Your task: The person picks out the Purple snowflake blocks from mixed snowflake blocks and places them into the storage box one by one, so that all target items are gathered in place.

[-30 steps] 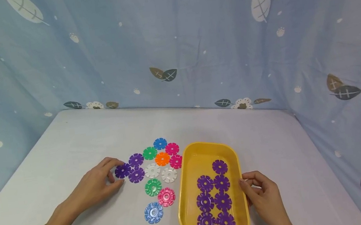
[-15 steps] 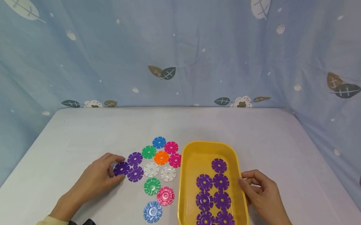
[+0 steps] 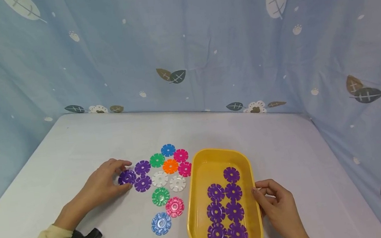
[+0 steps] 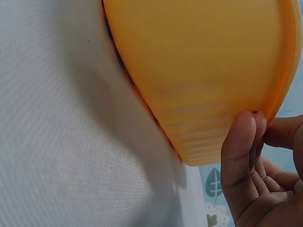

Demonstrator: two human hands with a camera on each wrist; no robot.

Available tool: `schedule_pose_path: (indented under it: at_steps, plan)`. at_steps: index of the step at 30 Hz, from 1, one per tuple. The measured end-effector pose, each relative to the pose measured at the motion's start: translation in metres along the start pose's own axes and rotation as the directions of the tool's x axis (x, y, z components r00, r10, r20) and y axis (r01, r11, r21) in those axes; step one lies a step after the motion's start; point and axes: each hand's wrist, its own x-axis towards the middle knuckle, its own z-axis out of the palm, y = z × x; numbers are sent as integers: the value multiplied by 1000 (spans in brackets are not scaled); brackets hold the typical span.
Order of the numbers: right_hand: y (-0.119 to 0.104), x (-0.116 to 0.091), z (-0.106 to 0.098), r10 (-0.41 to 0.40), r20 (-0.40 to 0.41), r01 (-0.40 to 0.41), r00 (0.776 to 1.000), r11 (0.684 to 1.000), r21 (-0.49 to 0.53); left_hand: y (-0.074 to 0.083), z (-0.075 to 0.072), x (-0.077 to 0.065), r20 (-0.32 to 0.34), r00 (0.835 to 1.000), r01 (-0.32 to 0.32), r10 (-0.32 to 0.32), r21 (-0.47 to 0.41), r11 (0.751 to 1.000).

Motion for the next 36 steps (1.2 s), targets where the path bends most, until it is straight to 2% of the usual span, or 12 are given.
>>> schedule_pose_path:
  at_steps: [6,11,15,27,36]
  plan:
    - [0,0,0,1,-6,-1,1000,1000,-5,3,-2,-2,-28,999,-23,24,22,999]
    - [0,0,-1,9,-11,-9,1000,1000,-5,3,-5,-3,-21,998,-59,61,89,994]
    - [-1,0,0,11,-7,-11,1000,1000,-4,2,-9,-3,12,997,-74,73,117,990]
    - [-2,1,0,-9,-3,9,1000,1000,-8,5,-22,1,157,985,-92,75,106,990]
    - [1,0,0,9,-8,-9,1000,1000,-12,8,-23,-1,191,978,-109,82,133,985]
